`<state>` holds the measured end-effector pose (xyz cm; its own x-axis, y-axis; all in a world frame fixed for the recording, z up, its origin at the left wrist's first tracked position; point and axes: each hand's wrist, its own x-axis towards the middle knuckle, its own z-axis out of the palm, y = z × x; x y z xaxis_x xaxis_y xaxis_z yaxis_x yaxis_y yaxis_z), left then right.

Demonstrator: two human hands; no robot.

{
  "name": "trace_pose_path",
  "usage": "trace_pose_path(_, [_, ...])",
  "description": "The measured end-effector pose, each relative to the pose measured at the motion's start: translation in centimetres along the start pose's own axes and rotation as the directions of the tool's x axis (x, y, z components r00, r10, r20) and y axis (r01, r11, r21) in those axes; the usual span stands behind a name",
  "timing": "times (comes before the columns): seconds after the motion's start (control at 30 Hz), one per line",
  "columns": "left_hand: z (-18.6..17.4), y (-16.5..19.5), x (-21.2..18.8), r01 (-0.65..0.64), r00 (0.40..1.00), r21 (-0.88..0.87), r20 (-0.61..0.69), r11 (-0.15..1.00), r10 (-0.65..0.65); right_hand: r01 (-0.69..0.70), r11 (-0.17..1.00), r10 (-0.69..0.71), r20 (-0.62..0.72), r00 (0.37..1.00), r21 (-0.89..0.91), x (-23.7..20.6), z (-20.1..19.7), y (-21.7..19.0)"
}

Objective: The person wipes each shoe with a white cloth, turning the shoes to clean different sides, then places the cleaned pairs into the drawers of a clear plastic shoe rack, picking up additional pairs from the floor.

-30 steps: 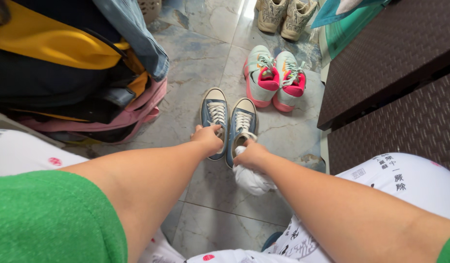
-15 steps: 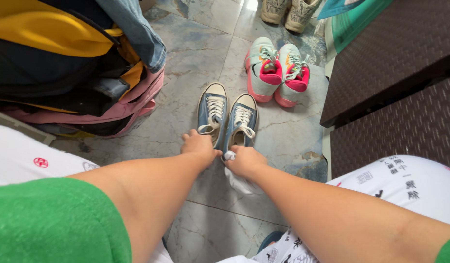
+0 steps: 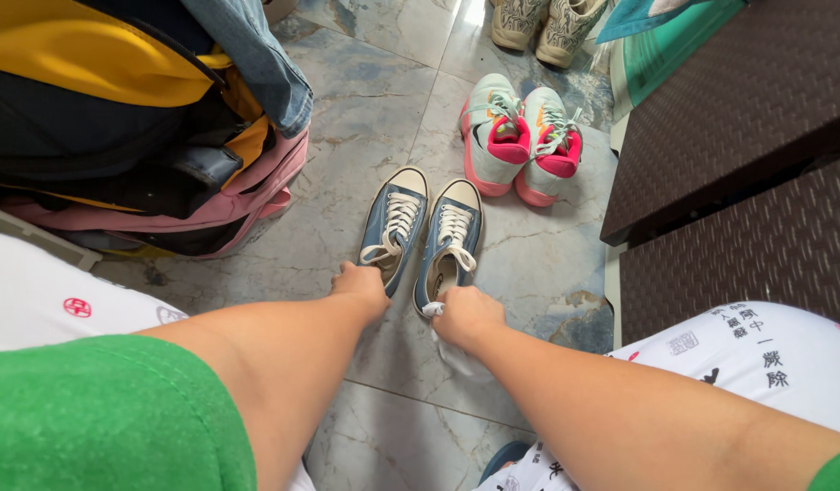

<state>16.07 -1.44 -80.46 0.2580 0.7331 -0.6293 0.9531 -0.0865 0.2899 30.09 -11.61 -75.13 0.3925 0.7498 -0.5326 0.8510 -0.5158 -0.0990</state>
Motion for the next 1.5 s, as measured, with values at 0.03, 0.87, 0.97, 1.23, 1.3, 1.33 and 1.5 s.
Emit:
trace_pose_path(0.03, [0.0,0.0,0.1,0.006,1.0,-0.013,-0.022,1.0,-0.007,0.004,1.0,-0.004,-0.013,1.0,-0.002,0.2,0.0,0.0])
trace_pose_path(0.87, [-25.3,2.2,-23.5,-0.033,0.953,0.439,-0.258,0.898,0.161,0.34,0.699,-0.249,0.232,0.94,-0.629,-14.1,-30.0,-1.8])
trace_pose_path(0.97, [-30.0,5.0,-27.0,0.015,0.953,0.466,-0.276,0.885,0.129,0.429,0.593,-0.302,0.306,0.903,-0.681,-17.1,-34.6,-4.4])
trace_pose_path(1.23, [-38.1,12.2,-37.2,-0.099,0.905,0.454,-0.328,0.885,0.27,0.556,0.558,-0.616,0.141,0.775,-0.616,-26.4,-45.7,-11.3])
trace_pose_path(1.3, [-40.4,12.0,-39.5,-0.052,0.945,0.307,-0.293,0.95,0.147,0.514,0.615,-0.577,0.103,0.81,-0.598,-27.5,-49.1,-10.0])
trace_pose_path(1.33, [-41.4,11.9,-40.6,-0.028,0.959,0.233,-0.267,0.972,0.092,0.507,0.678,-0.573,0.05,0.818,-0.532,-28.0,-50.5,-9.1])
trace_pose_path(1.5, [-43.9,11.7,-45.7,0.087,0.93,-0.113,-0.347,0.99,-0.121,0.553,0.822,-0.51,-0.258,0.821,0.137,-28.2,-57.6,-5.5])
